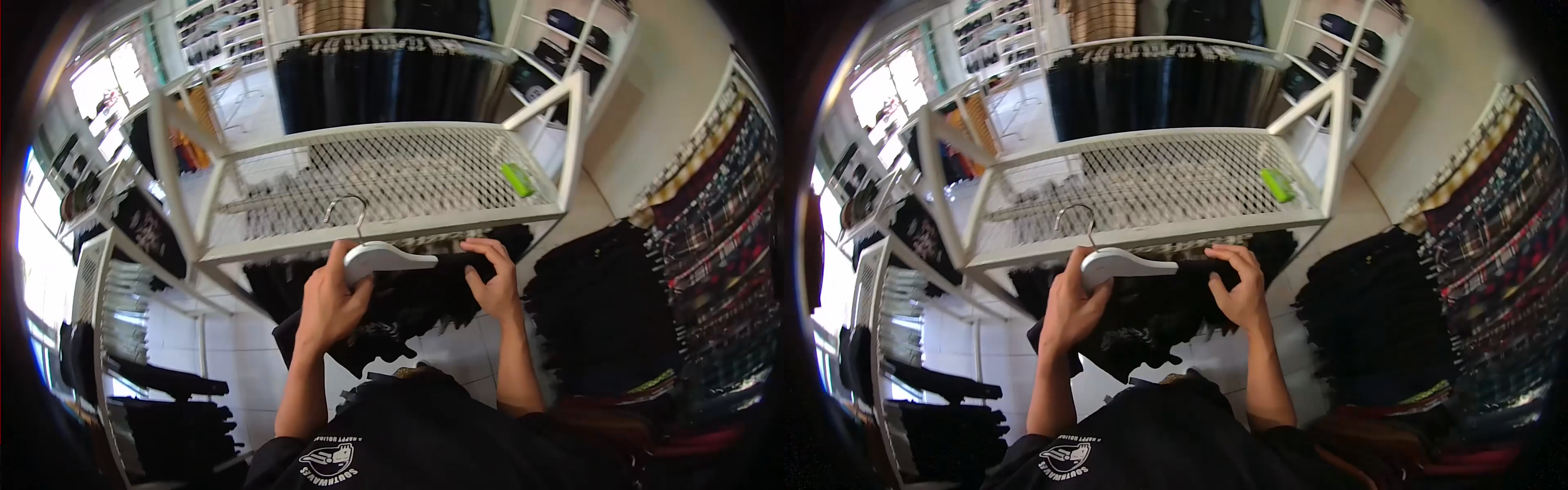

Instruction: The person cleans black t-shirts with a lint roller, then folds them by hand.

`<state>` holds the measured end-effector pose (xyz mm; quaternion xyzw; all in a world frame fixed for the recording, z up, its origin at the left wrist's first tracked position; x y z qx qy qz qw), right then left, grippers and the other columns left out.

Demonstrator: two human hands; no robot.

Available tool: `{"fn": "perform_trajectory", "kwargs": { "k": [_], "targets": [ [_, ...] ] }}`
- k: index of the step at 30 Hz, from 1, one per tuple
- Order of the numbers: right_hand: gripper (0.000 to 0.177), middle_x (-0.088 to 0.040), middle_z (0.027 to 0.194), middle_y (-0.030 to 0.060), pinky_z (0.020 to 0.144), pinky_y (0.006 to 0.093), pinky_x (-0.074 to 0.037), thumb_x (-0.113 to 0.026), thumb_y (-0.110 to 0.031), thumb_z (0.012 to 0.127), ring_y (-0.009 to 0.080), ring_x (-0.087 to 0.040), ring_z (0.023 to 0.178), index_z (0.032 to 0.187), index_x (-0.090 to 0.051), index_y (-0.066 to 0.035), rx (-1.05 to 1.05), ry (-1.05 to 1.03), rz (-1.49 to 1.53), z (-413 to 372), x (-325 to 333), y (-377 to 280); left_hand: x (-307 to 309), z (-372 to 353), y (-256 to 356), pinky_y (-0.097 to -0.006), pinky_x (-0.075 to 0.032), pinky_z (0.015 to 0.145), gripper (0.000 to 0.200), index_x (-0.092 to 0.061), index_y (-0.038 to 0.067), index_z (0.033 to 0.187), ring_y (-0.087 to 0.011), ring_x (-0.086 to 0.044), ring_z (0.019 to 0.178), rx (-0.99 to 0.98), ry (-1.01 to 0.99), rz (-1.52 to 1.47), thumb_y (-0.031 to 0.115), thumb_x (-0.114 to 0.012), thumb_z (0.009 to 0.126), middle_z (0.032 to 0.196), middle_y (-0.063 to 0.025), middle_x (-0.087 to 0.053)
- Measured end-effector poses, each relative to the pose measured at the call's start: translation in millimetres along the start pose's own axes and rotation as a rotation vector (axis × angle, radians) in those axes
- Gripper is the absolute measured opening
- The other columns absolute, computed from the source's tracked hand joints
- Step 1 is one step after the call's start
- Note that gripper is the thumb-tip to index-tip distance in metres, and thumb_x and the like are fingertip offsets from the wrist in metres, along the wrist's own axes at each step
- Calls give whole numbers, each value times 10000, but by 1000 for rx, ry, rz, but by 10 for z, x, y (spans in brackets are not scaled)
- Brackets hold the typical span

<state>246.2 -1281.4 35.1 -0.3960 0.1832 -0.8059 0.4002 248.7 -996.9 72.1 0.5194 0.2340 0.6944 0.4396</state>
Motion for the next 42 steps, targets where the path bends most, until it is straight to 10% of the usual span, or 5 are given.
{"fn": "perform_trajectory", "kwargs": {
  "k": [8, 16, 30, 35, 42],
  "targets": [
    [213, -687, 1097, 154, 952, 425, -497, -717, -98, 896, 351, -651, 1061, 1098, -706, -32, -9, 268, -167, 678, 727, 1348, -980, 611, 140, -472, -531, 788, 336, -551, 33, 1147, -445, -689, 865, 118, -34, 52, 133, -661, 845, 903, -242, -700],
    [550, -599, 1296, 240, 1008, 544, -454, -658, -367, 974, 431, -585, 1183, 1429, -535, -84, -261, -40, -645, 1258, 314, 2488, -980, 537, 125, -422, -531, 779, 336, -559, 17, 1138, -390, -684, 848, 296, 17, 41, 127, -679, 845, 953, -220, -705],
    [634, -529, 1387, 251, 1077, 484, -424, -709, -163, 954, 400, -531, 1265, 1490, -439, 44, 39, 260, -12, -47, -704, 250, 9, -287, -227, -352, -494, 814, 314, -592, -19, 1104, -192, -594, 874, 450, 235, -118, 79, -705, 827, 933, -96, -641],
    [686, -519, 1391, 266, 1086, 481, -429, -754, -90, 853, 415, -539, 1247, 1452, -453, 54, 402, -223, 215, -763, -1482, -473, 434, -598, -444, -248, -438, 611, 313, -621, 34, 1147, -65, -530, 714, 320, 338, -139, 40, -713, 847, 902, 8, -623],
    [664, -490, 1417, 287, 1104, 515, -381, -654, -157, 978, 466, -499, 1274, 1530, -350, 54, 157, 257, -88, -287, -1234, -298, 873, -1057, -457, -233, -428, 598, 359, -640, 29, 1191, -54, -533, 704, 399, 350, -291, 42, -717, 841, 870, 17, -620]
  ]
}}
Point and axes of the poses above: each hand's wrist, its own z-axis towards the middle knuckle, its own x-axis out of the back of the hand, y = z × x, the point moved 4 cm from there along z, towards the middle knuckle
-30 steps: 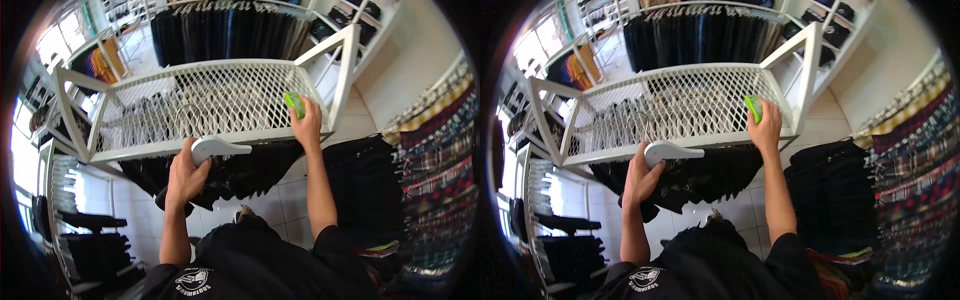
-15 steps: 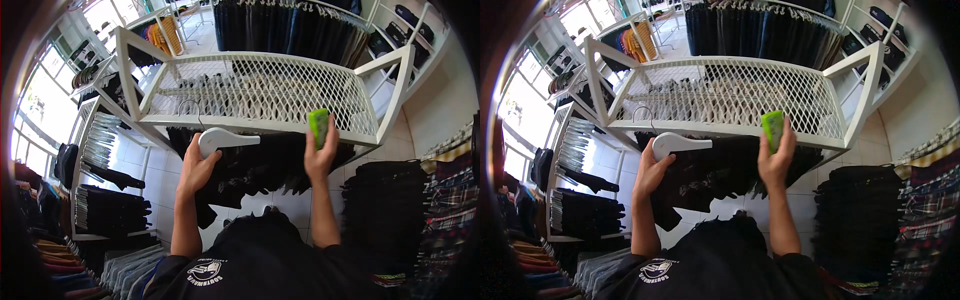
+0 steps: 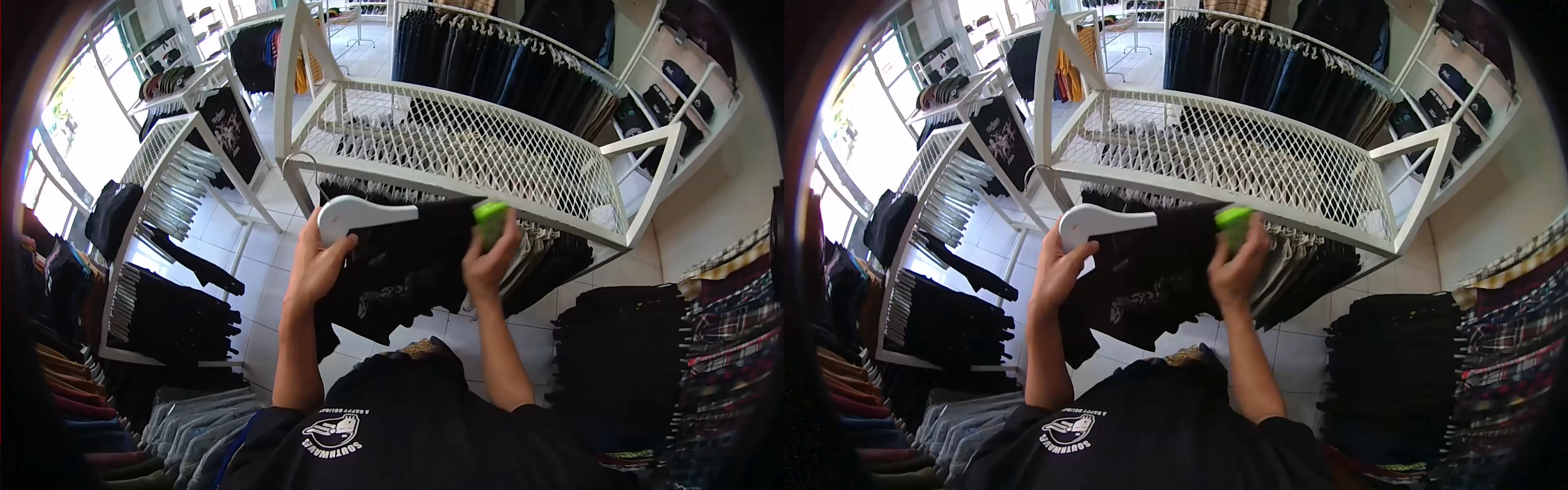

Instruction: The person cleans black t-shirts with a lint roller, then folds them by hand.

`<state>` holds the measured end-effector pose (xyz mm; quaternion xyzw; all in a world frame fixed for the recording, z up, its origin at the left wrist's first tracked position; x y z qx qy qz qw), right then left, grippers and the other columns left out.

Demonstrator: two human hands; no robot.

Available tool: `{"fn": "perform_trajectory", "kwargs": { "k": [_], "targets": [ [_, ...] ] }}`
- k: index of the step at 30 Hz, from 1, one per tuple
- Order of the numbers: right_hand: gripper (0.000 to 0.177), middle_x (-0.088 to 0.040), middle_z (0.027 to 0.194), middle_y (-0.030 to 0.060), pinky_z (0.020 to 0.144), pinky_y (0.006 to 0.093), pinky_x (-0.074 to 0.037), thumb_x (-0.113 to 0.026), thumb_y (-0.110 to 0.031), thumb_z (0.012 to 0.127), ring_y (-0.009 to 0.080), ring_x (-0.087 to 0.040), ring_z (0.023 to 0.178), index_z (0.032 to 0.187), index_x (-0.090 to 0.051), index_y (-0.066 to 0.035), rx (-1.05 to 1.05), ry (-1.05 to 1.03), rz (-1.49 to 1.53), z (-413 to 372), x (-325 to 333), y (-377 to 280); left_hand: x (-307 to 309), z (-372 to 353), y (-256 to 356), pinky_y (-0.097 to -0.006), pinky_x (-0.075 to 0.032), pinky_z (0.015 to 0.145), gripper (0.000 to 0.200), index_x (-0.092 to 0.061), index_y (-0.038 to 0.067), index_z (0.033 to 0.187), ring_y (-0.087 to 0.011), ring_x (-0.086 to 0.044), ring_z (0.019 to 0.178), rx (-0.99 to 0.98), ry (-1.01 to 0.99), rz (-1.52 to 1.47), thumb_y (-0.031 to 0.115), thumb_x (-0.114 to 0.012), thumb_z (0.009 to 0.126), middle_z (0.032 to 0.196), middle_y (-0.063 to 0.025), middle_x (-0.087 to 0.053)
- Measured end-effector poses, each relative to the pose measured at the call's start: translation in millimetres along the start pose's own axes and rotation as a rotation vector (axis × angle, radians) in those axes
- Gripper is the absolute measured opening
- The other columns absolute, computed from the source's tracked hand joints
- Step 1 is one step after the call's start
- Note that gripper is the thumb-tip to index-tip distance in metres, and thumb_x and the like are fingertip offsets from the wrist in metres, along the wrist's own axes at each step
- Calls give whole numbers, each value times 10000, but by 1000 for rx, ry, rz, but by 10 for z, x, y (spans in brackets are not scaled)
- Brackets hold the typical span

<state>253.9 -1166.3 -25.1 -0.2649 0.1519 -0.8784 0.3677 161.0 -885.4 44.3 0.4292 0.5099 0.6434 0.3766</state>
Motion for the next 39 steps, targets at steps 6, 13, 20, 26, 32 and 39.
{"fn": "perform_trajectory", "kwargs": {
  "k": [6, 13, 20, 26, 32, 39],
  "targets": [
    [641, -495, 1415, 295, 1116, 486, -372, -645, -161, 993, 448, -498, 1288, 1519, -366, 76, -135, 120, 20, 76, 352, -296, 376, -169, -95, -237, -447, 656, 393, -657, 21, 1220, -55, -559, 754, 34, 43, 4, 8, -712, 831, 919, 11, -662],
    [674, -554, 1260, 266, 1012, 488, -477, -706, -257, 937, 437, -540, 1165, 1497, -437, 3, 269, -67, 68, -443, -124, -800, 473, -400, -111, -326, -517, 767, 284, -634, -8, 1124, -149, -633, 844, -34, 7, 37, 34, -705, 852, 928, -73, -686],
    [675, -534, 1318, 274, 1052, 469, -433, -638, -339, 1028, 443, -537, 1216, 1524, -387, 44, -222, -60, 37, -286, -43, -322, 994, -638, -177, -313, -529, 801, 316, -682, -14, 1154, -132, -654, 910, 6, 175, 13, 23, -710, 841, 994, -78, -724],
    [748, -574, 1279, 240, 960, 453, -508, -757, -298, 942, 409, -564, 1141, 1502, -415, 62, 267, -235, 271, -454, -237, -1437, 803, -671, -100, -300, -526, 768, 258, -689, -7, 1096, -131, -657, 827, -37, 82, 73, 168, -761, 921, 906, -64, -724],
    [644, -529, 1307, 275, 1026, 480, -443, -634, -290, 1032, 431, -533, 1198, 1529, -381, 31, -268, -156, 41, -600, -658, -163, 998, -709, -114, -310, -521, 723, 268, -744, 4, 1029, -114, -652, 777, -31, 158, 209, 256, -779, 946, 837, -60, -733],
    [704, -547, 1303, 246, 1036, 450, -447, -747, -290, 948, 400, -540, 1187, 1494, -444, 35, 68, -243, 363, -448, -215, -1301, 827, -725, -140, -298, -499, 658, 246, -777, -3, 1044, -85, -617, 716, -36, 94, 193, 216, -785, 932, 787, -45, -732]
  ]
}}
Point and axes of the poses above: each hand's wrist, its own z-axis towards the middle knuckle, its own x-axis out of the back of the hand, y = z × x, the point moved 4 cm from there along z, towards the middle knuckle
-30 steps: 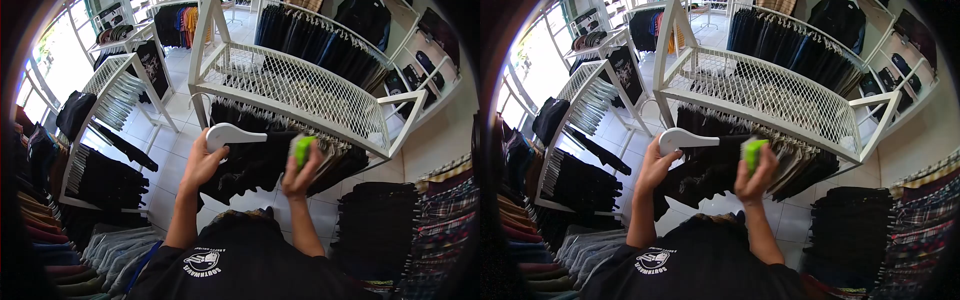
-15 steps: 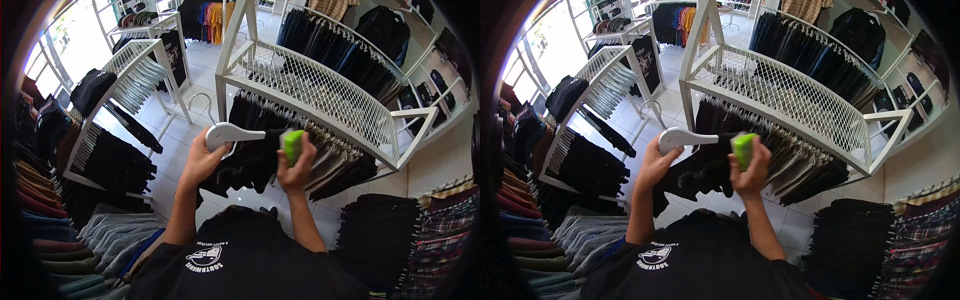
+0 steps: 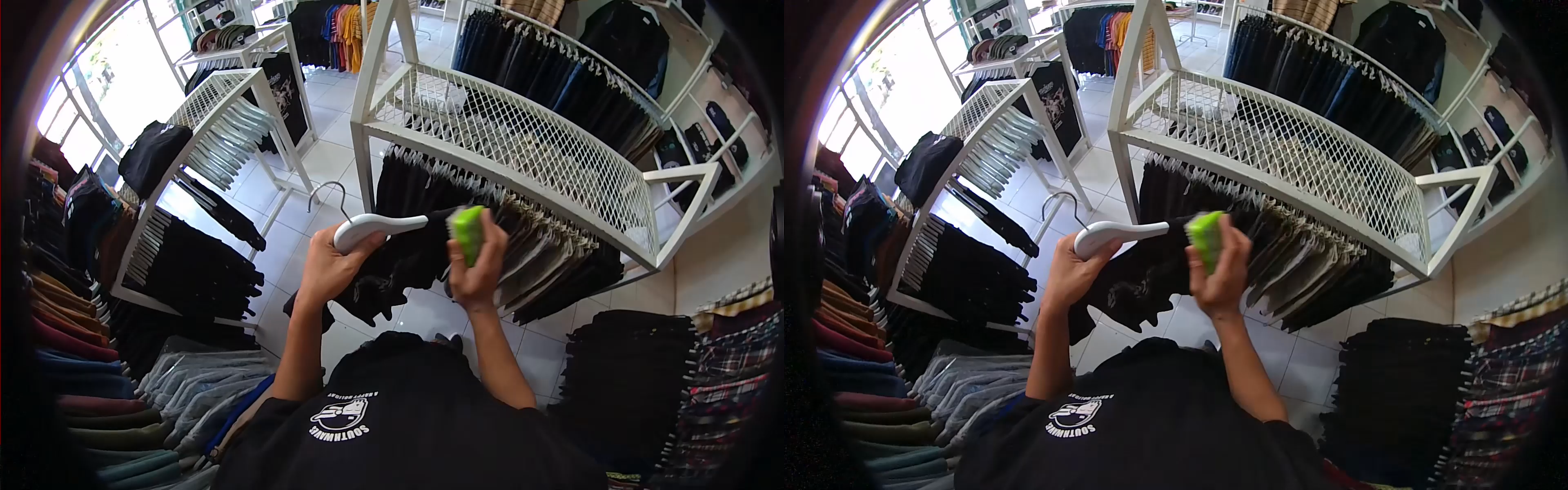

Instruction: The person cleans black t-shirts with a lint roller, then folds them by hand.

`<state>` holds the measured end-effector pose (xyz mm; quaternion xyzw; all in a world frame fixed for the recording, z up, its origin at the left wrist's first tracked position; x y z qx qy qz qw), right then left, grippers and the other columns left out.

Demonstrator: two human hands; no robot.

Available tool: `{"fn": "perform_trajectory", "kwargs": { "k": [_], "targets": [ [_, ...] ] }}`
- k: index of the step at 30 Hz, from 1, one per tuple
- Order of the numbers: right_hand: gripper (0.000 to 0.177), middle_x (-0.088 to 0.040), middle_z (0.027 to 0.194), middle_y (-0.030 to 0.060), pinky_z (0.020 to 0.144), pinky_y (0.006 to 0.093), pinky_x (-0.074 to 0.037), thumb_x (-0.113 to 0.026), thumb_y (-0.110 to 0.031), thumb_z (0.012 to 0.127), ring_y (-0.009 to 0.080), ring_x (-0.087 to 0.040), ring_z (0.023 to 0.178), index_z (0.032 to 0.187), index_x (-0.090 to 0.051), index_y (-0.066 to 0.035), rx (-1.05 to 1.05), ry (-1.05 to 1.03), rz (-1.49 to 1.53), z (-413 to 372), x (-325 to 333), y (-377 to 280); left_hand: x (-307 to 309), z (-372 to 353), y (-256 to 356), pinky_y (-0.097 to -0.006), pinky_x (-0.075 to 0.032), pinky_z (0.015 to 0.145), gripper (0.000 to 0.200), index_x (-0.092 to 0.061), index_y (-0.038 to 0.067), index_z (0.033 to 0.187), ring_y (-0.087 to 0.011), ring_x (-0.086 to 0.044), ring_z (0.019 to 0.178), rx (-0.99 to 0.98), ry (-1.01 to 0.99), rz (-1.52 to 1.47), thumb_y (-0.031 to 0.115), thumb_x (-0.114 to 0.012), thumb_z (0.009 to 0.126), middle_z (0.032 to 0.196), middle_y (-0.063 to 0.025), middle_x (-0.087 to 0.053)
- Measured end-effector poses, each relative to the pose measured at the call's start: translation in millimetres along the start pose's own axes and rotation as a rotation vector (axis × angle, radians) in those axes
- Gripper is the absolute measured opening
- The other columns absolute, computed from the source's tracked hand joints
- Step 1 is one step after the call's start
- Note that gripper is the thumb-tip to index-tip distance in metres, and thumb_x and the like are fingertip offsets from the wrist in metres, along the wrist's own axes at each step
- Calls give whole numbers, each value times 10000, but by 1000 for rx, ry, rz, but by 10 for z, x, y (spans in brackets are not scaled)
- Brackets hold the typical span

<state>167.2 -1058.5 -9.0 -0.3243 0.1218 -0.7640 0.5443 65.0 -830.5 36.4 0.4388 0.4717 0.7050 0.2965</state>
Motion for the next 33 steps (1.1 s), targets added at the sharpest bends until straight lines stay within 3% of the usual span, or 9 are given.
{"fn": "perform_trajectory", "kwargs": {
  "k": [3, 7, 10, 13, 16, 21, 26, 29, 33],
  "targets": [
    [698, -551, 1272, 255, 989, 455, -478, -734, -280, 957, 418, -543, 1158, 1498, -431, 39, 132, -45, -34, -9, -182, 189, -30, -12, 46, -304, -445, 583, 253, -780, -3, 1030, -83, -565, 643, -58, -44, 3, 225, -794, 921, 721, -36, -699],
    [611, -551, 1233, 248, 973, 471, -473, -624, -348, 1036, 418, -575, 1154, 1498, -437, 6, -433, 66, -244, -135, -86, 1160, 113, -106, 24, -314, -432, 558, 251, -777, -4, 987, -90, -547, 595, -31, 6, 85, 239, -787, 924, 668, -50, -666],
    [588, -559, 1223, 237, 982, 463, -467, -655, -299, 1013, 400, -579, 1130, 1468, -472, 25, -259, 167, -145, 78, 157, 674, 177, -78, 67, -322, -423, 540, 246, -768, -2, 956, -99, -532, 564, 7, -40, 85, 243, -780, 927, 637, -48, -641],
    [604, -567, 1211, 233, 987, 444, -471, -696, -256, 983, 383, -580, 1108, 1475, -474, 15, -79, -12, 35, 211, 43, -14, 49, -107, 56, -344, -423, 527, 255, -736, 1, 894, -152, -524, 516, 78, -126, 52, 251, -782, 921, 588, -65, -594],
    [614, -566, 1212, 241, 957, 473, -491, -701, -271, 978, 413, -578, 1113, 1479, -467, -6, 52, -118, 27, 68, -225, -46, -20, -94, 207, -397, -392, 517, 336, -650, -6, 799, -255, -524, 487, -178, -74, 276, 277, -802, 896, 574, -143, -525],
    [568, -572, 1249, 260, 981, 476, -487, -671, -310, 1003, 430, -579, 1148, 1439, -485, 2, -425, -44, -178, -318, -286, 1217, 269, -193, 64, -363, -416, 516, 327, -622, 25, 747, -240, -546, 478, -348, 87, 454, 250, -826, 867, 551, -111, -553],
    [565, -581, 1242, 213, 1004, 437, -473, -702, -262, 984, 366, -592, 1153, 1449, -510, -4, -230, -3, 31, 102, -8, 274, 298, -255, -60, -342, -433, 484, 276, -621, 57, 747, -267, -592, 501, -340, 45, 306, 178, -861, 809, 613, -91, -611],
    [592, -568, 1194, 213, 950, 438, -497, -727, -246, 960, 378, -597, 1096, 1462, -506, -20, -16, -238, 181, 218, -95, -272, 256, -263, -132, -363, -458, 495, 228, -635, 70, 790, -288, -634, 532, -424, 27, 431, 117, -851, 734, 662, -87, -646],
    [625, -573, 1221, 210, 914, 454, -522, -724, -317, 960, 387, -611, 1091, 1489, -501, -71, -88, -135, 69, 95, -321, 392, 293, -316, -30, -375, -481, 516, 263, -636, 82, 802, -279, -655, 579, -621, 102, 587, 18, -754, 576, 684, -65, -640]
  ]
}}
Point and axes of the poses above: each hand's wrist, its own z-axis towards the middle knuckle, its own x-axis out of the back of the hand, y = z × x, the point moved 4 cm from there along z, towards the middle knuckle
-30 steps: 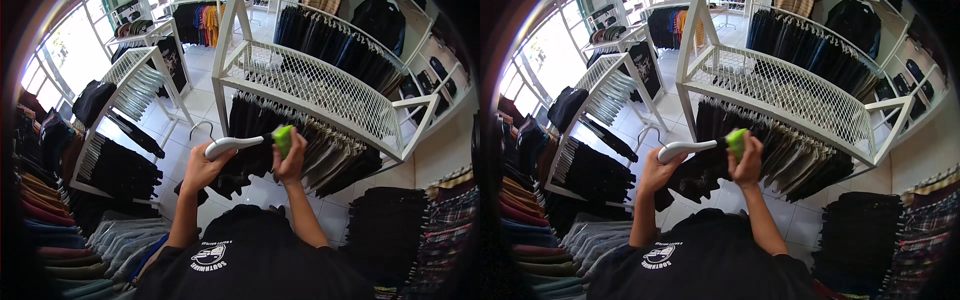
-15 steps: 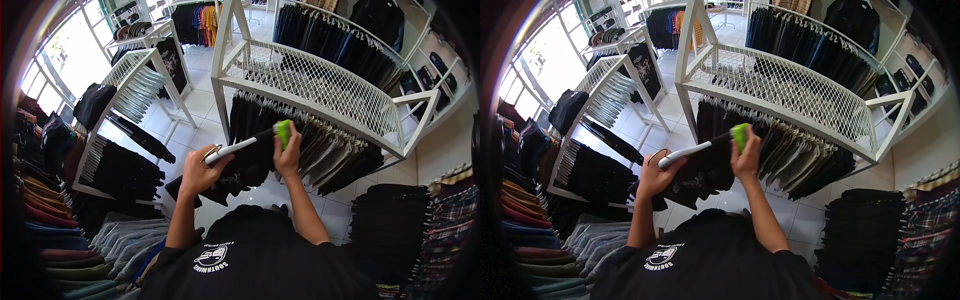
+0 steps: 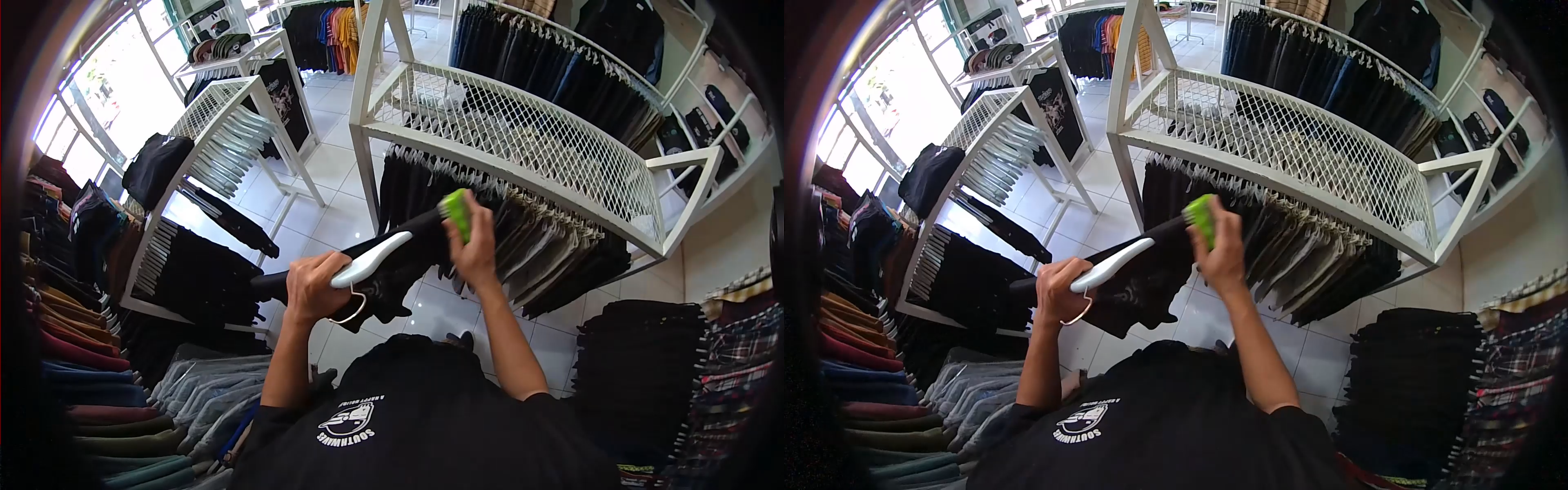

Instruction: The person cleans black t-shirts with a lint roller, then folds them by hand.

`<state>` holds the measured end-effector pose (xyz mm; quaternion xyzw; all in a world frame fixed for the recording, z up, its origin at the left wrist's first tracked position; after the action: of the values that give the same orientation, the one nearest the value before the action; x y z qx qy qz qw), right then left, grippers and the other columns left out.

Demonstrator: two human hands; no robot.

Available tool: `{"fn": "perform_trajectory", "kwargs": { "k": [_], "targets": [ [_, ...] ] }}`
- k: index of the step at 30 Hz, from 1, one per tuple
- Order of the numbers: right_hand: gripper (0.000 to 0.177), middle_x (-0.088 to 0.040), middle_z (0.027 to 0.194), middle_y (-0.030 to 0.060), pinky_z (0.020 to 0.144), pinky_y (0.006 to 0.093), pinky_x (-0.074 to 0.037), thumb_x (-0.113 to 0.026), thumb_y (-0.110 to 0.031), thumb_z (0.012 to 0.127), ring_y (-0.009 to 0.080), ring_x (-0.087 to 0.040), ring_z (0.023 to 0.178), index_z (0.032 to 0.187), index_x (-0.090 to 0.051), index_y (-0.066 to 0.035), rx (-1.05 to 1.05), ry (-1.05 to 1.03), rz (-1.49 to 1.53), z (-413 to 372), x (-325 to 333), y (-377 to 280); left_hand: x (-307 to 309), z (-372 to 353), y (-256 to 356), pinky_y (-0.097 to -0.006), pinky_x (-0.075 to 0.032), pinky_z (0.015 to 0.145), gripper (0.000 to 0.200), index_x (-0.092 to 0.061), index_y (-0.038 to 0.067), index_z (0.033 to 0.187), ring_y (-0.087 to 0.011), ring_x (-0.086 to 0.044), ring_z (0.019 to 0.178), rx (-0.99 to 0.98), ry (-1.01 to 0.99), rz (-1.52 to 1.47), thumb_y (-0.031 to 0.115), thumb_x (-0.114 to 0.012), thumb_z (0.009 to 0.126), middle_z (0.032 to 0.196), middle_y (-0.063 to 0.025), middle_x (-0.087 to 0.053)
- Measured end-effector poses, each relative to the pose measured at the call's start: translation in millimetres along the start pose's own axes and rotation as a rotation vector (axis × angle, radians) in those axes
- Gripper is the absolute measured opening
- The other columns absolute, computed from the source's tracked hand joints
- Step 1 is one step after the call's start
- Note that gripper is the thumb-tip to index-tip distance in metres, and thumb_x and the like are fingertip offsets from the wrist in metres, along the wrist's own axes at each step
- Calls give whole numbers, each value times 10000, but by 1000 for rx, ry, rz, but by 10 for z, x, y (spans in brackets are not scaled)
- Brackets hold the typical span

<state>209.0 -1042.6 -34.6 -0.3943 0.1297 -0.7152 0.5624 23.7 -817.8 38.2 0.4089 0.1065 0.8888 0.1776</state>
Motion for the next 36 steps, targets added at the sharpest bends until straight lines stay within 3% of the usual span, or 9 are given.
{"fn": "perform_trajectory", "kwargs": {
  "k": [2, 6, 11, 14, 17, 18, 26, 32, 36],
  "targets": [
    [617, -583, 1228, 200, 928, 450, -525, -718, -355, 962, 385, -629, 1091, 1487, -519, -99, -342, -69, -271, -111, 48, 595, 58, -61, -44, -362, -482, 518, 241, -638, 87, 796, -264, -648, 579, -46, -15, 68, 21, -748, 593, 663, -63, -604],
    [575, -606, 1200, 181, 920, 440, -536, -743, -348, 947, 373, -652, 1071, 1440, -581, -99, -236, 64, -211, 22, 327, 259, 118, -106, -22, -356, -489, 523, 256, -638, 88, 796, -243, -635, 568, -119, -10, 114, 115, -810, 609, 653, -45, -571],
    [670, -602, 1154, 156, 850, 417, -561, -820, -269, 873, 344, -668, 992, 1478, -569, -126, 109, -281, 114, 216, 145, -820, -31, -113, 14, -323, -496, 517, 254, -642, 72, 821, -186, -626, 567, -295, -38, 178, 164, -805, 649, 655, -24, -563],
    [633, -609, 1150, 158, 864, 423, -548, -781, -314, 913, 326, -660, 967, 1479, -571, -125, 64, -246, -1, 264, 22, -362, 14, -152, 14, -314, -460, 497, 235, -659, 71, 844, -177, -593, 545, -331, 8, 214, 206, -786, 700, 644, -22, -540],
    [600, -616, 1109, 168, 854, 447, -551, -763, -366, 916, 349, -674, 969, 1437, -605, -113, -363, -195, -402, 241, 128, 585, 104, -251, -12, -322, -442, 487, 184, -666, 69, 842, -176, -581, 537, -316, 11, 251, 204, -758, 757, 640, -21, -528],
    [593, -631, 1107, 168, 841, 446, -555, -786, -369, 897, 343, -682, 961, 1409, -631, -113, -334, -108, -356, 198, 191, 734, 116, -286, -56, -317, -442, 487, 177, -669, 67, 846, -168, -581, 535, -317, 12, 239, 196, -759, 765, 637, -18, -531],
    [571, -650, 1146, 139, 894, 421, -565, -781, -351, 899, 330, -685, 1001, 1415, -636, -152, 158, -344, 72, 218, 57, -821, -13, -283, -30, -298, -459, 480, 208, -689, 54, 871, -150, -588, 528, -366, -26, 237, 195, -766, 739, 627, -12, -536],
    [517, -647, 1088, 168, 821, 448, -561, -761, -328, 908, 368, -682, 960, 1368, -664, -113, -255, -166, -432, 205, 173, 709, 0, -306, 10, -293, -463, 483, 237, -695, 56, 893, -152, -612, 545, -372, -1, 235, 187, -781, 716, 631, -10, -536],
    [519, -664, 1105, 154, 870, 407, -553, -782, -322, 908, 332, -690, 981, 1372, -668, -119, -137, -105, -158, 282, 366, -155, -75, -320, 5, -301, -475, 490, 302, -699, 39, 894, -176, -623, 557, -355, -41, 261, 190, -815, 660, 667, -34, -590]
  ]
}}
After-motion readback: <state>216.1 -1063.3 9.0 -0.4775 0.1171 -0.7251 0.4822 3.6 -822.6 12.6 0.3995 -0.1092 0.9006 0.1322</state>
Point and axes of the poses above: each hand's wrist, its own z-axis towards the middle knuckle, its own x-axis out of the back of the hand, y = z × x, the point moved 4 cm from there along z, towards the middle knuckle
